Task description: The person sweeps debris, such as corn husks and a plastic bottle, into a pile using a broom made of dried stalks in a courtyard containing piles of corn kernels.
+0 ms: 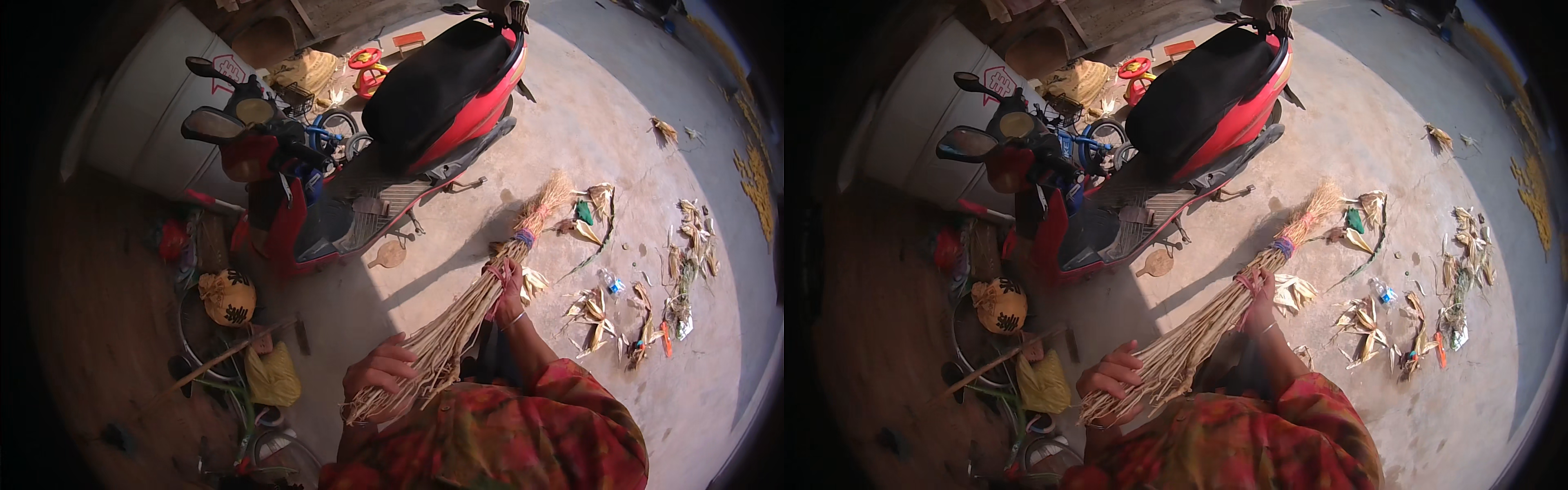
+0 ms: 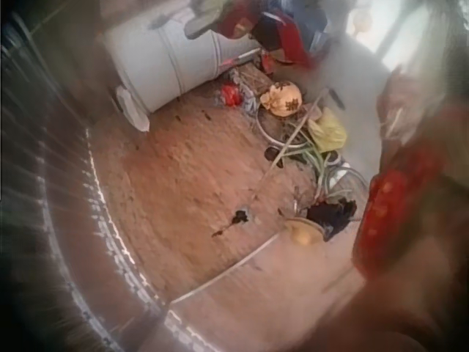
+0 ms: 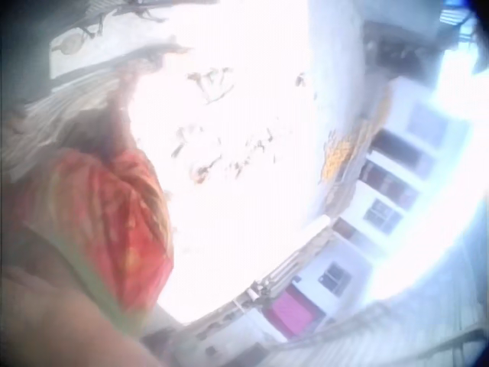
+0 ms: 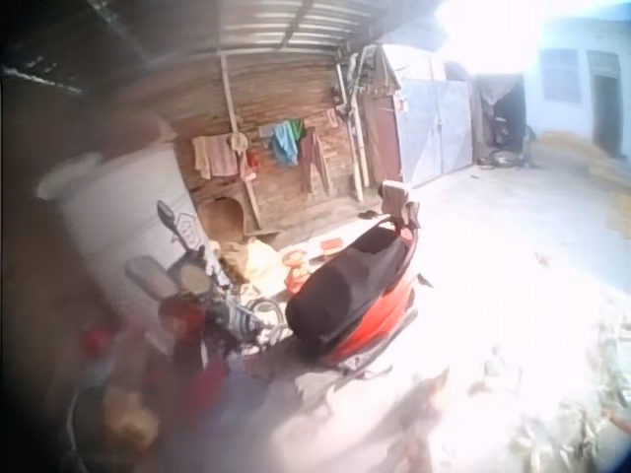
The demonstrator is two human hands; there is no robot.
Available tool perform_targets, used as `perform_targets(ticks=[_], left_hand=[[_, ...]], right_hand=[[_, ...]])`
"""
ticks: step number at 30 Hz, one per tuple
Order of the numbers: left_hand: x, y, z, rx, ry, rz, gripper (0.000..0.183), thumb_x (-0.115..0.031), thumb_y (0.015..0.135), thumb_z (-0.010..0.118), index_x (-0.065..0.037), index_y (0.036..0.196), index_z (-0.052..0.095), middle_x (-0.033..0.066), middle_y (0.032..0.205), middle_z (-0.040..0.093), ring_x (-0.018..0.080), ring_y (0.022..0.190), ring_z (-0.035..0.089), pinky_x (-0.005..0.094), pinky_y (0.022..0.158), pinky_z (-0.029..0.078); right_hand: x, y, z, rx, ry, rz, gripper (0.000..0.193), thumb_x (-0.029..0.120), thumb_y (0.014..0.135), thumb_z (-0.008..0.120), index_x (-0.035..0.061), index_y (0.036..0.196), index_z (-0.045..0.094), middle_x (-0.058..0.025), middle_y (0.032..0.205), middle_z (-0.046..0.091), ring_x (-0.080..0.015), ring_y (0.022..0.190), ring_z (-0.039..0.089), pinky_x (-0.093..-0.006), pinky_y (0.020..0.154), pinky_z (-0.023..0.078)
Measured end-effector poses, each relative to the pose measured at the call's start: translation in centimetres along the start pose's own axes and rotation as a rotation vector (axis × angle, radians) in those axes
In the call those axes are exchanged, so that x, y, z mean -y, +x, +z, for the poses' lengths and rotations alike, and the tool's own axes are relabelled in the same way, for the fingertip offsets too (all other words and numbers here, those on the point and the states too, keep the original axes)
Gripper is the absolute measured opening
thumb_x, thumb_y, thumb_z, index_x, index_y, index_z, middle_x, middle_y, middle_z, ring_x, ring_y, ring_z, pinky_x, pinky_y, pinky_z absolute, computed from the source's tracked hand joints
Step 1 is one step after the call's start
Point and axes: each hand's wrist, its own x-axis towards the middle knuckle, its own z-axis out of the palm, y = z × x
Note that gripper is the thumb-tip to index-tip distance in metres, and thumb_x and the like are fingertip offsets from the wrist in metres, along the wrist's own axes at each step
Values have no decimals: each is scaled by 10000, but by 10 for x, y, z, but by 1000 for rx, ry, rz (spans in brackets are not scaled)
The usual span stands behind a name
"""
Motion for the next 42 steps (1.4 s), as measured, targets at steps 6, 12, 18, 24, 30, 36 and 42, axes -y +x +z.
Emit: perform_targets(ticks=[6,12,18,24,30,36,42], left_hand=[[-138,-119,-109,404,137,106,145,-104,816,652,-48,831,519,169,942,650,353,1038,589,518,1044,287],[-246,-188,-86,161,332,96,215,-100,754,686,-74,847,494,94,805,645,266,798,643,396,812,454],[-238,-251,-41,-165,448,85,344,-89,638,720,-104,850,449,28,683,564,182,615,569,348,672,456],[-209,-210,26,-98,196,37,359,35,582,698,-91,805,446,39,712,579,188,654,575,353,681,472],[-129,-185,121,-43,-81,33,385,57,581,662,-111,829,420,23,708,533,171,664,531,387,788,407],[-128,-199,182,-131,-62,19,384,76,569,642,-115,816,420,11,702,529,165,663,527,385,818,385],[-193,-214,156,-25,6,101,378,42,591,696,-115,812,431,12,687,533,166,629,536,384,766,415]], right_hand=[[-186,-86,-22,117,-93,352,310,374,851,458,101,711,493,-42,624,518,-201,563,531,-364,568,490],[-326,-149,-78,348,-49,712,274,350,825,469,109,916,560,-126,754,604,-290,694,604,-450,684,528],[-365,-176,-138,349,-206,873,320,367,808,439,94,895,579,-133,744,620,-294,669,612,-453,668,527],[-213,-171,-186,281,-214,600,291,339,827,422,91,843,573,-107,724,620,-274,646,613,-424,645,531],[-32,-161,-241,142,-301,155,389,412,853,402,70,909,578,-109,721,619,-257,631,615,-377,616,538],[31,-184,-257,105,-151,-18,288,384,843,461,114,877,555,-62,689,564,-221,609,572,-373,592,509],[-17,-235,-229,81,-79,135,271,357,823,496,113,917,564,-70,678,576,-238,601,573,-377,609,520]])
